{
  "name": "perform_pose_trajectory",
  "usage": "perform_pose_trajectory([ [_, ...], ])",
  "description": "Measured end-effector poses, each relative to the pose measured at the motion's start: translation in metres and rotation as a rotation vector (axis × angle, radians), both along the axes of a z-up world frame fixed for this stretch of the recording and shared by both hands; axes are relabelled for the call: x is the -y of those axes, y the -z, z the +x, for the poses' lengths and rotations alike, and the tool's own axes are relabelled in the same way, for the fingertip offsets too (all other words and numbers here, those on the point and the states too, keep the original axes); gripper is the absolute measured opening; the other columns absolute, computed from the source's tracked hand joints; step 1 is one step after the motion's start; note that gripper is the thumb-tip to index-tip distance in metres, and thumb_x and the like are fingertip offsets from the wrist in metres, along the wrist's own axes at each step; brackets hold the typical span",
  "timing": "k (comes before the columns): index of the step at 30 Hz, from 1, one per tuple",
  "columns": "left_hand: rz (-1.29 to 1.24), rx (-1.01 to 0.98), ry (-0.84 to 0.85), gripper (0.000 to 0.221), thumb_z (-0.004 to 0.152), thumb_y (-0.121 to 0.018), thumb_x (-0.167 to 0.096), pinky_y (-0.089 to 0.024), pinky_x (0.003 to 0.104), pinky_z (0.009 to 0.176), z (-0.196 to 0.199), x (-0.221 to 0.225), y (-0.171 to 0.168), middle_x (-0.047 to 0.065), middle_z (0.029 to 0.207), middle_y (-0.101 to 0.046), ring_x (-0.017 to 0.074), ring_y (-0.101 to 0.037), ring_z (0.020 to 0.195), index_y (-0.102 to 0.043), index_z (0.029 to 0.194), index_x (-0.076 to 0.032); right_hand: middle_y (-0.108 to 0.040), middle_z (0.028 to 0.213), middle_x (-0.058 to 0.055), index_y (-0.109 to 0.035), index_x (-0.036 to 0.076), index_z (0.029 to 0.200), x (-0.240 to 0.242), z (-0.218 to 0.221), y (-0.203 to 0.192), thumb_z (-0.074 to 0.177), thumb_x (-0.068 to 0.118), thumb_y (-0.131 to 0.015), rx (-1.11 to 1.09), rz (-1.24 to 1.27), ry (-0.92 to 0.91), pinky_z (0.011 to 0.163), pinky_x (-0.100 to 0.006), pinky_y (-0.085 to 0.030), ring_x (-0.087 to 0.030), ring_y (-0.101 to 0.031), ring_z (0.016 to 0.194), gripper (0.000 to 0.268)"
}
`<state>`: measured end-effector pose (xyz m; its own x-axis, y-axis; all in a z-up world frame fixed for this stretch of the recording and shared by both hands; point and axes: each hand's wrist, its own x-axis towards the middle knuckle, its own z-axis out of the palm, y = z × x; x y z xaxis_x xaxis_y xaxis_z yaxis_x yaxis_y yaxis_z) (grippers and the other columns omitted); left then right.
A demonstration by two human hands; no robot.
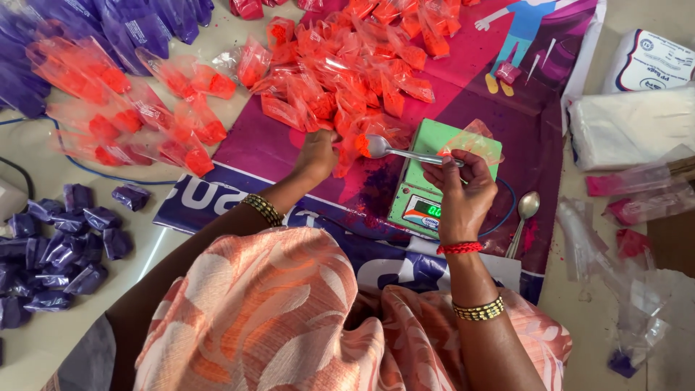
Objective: The person places small plastic bags on a digital scale, uses a spoon to add red candies or powder from a pile to the bag, and sets the weighed bags aside.
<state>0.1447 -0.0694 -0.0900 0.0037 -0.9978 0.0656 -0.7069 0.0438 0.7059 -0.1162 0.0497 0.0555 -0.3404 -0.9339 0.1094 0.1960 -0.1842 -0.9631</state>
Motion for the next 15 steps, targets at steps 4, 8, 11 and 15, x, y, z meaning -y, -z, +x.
perform_pose_trajectory([
  [4, 0.032, -0.029, 0.028, 0.034, 0.087, -0.069, -0.010, -0.055, 0.041, 0.096, -0.006, -0.016, -0.006, 0.021, 0.121, -0.068, 0.0351, -0.067, 0.114, -0.069, 0.120, -0.003, -0.070, 0.099, -0.015, -0.057, -0.010, 0.114, 0.003, 0.006, 0.003, 0.104, 0.003, -0.061, -0.062, 0.005, -0.006, 0.079, -0.035, -0.068, -0.028, -0.079, 0.091, 0.017],
  [8, 0.001, -0.044, 0.063, 0.042, 0.086, -0.072, -0.012, -0.048, 0.043, 0.104, -0.012, -0.027, 0.000, 0.023, 0.127, -0.065, 0.0375, -0.058, 0.124, -0.065, 0.127, -0.002, -0.070, 0.098, -0.015, -0.057, -0.009, 0.115, 0.005, 0.009, 0.011, 0.102, 0.002, -0.061, -0.113, 0.017, -0.012, 0.076, -0.034, -0.068, -0.027, -0.079, 0.088, 0.017],
  [11, 0.001, -0.054, 0.097, 0.047, 0.085, -0.073, -0.013, -0.046, 0.044, 0.106, -0.017, -0.032, -0.005, 0.023, 0.129, -0.064, 0.0378, -0.055, 0.127, -0.064, 0.129, -0.003, -0.070, 0.095, -0.014, -0.058, -0.009, 0.114, 0.005, 0.011, 0.016, 0.102, 0.001, -0.061, -0.171, 0.017, -0.003, 0.074, -0.032, -0.067, -0.025, -0.078, 0.085, 0.017],
  [15, -0.036, -0.034, 0.149, 0.048, 0.082, -0.074, -0.012, -0.046, 0.045, 0.107, -0.021, -0.037, -0.009, 0.022, 0.128, -0.066, 0.0390, -0.056, 0.127, -0.065, 0.129, -0.003, -0.072, 0.091, -0.012, -0.061, -0.007, 0.113, 0.003, 0.017, 0.018, 0.102, 0.003, -0.064, -0.397, -0.021, 0.040, 0.070, -0.030, -0.066, -0.018, -0.077, 0.081, 0.015],
])
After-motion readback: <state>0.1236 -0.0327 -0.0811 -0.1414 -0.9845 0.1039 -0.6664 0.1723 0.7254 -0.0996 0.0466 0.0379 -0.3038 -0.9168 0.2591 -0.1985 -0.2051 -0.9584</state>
